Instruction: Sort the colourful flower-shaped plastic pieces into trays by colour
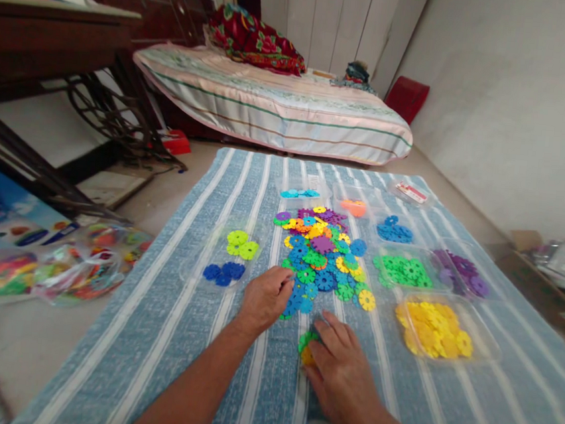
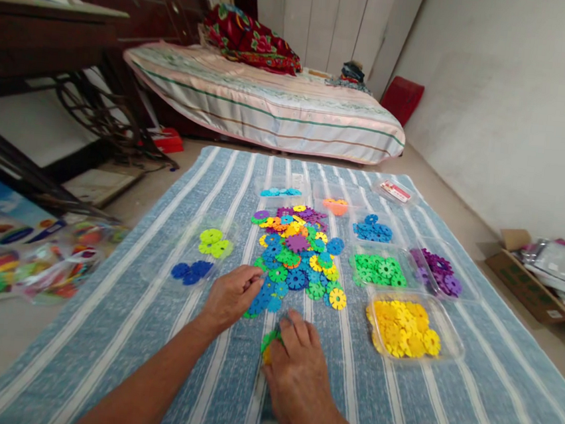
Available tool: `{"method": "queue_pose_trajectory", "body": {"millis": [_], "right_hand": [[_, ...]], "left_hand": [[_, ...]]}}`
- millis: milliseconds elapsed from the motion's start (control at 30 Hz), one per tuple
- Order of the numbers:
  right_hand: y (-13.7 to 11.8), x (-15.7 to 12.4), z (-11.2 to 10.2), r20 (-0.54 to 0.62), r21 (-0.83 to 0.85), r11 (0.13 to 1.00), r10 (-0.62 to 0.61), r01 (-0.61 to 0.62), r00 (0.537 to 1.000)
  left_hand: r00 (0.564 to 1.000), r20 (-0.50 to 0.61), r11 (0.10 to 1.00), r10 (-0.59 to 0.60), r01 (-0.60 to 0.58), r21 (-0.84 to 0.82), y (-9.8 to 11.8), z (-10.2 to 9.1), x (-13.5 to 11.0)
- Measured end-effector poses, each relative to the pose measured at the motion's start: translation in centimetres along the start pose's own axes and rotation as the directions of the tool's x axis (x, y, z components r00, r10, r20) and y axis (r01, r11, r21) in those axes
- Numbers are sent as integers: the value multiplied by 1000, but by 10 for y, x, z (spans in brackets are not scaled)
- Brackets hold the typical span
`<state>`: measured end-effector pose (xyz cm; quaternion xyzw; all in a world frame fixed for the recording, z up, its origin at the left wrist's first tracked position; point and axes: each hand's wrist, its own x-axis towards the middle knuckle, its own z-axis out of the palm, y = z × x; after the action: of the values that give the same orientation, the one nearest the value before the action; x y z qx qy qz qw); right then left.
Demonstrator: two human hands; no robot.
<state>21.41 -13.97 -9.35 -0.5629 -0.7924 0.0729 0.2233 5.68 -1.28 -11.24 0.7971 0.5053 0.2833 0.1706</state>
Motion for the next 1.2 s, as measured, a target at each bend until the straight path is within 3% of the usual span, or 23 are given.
{"method": "queue_pose_trajectory", "body": {"millis": [233, 433, 533, 633, 733, 833, 933, 1033, 1100, 1200], "right_hand": [[5, -4, -1, -27, 133, 988, 79, -74, 997], [6, -5, -6, -51, 201, 978, 66, -55, 997], [17, -8, -28, -113, 168, 982, 103, -83, 988], [48, -16, -65, -254, 65, 985, 174, -162, 951], [90, -29, -99, -361, -111, 959, 206, -261, 910], [119, -41, -115, -367, -320, 876, 236, -360, 900], [114, -39, -106, -398, -369, 856, 208, -363, 894], [78, -24, -76, -395, -214, 959, 89, -185, 914], [48, -13, -51, -299, -122, 987, 65, -106, 952], [12, 1, -15, -138, -46, 994, 93, -100, 986]], "left_hand": [[1000, 12, 1000, -5, 5, -2, 2, -2, 0], [1000, 16, 1000, -7, 7, 3, 3, -2, 0], [1000, 17, 1000, -10, 10, -2, 4, -3, 0], [1000, 21, 1000, -10, 10, -5, 4, -3, 0], [1000, 21, 1000, -11, 11, -1, 3, -2, 0], [1000, 15, 1000, -8, 8, -8, 2, -2, 0], [1000, 10, 1000, -7, 7, 0, 3, -2, 0], [1000, 7, 1000, -3, 3, 16, 5, -4, 0], [1000, 3, 1000, 5, -5, 22, 5, -4, 0], [1000, -13, 1000, 23, -23, 18, 4, -5, 0]]}}
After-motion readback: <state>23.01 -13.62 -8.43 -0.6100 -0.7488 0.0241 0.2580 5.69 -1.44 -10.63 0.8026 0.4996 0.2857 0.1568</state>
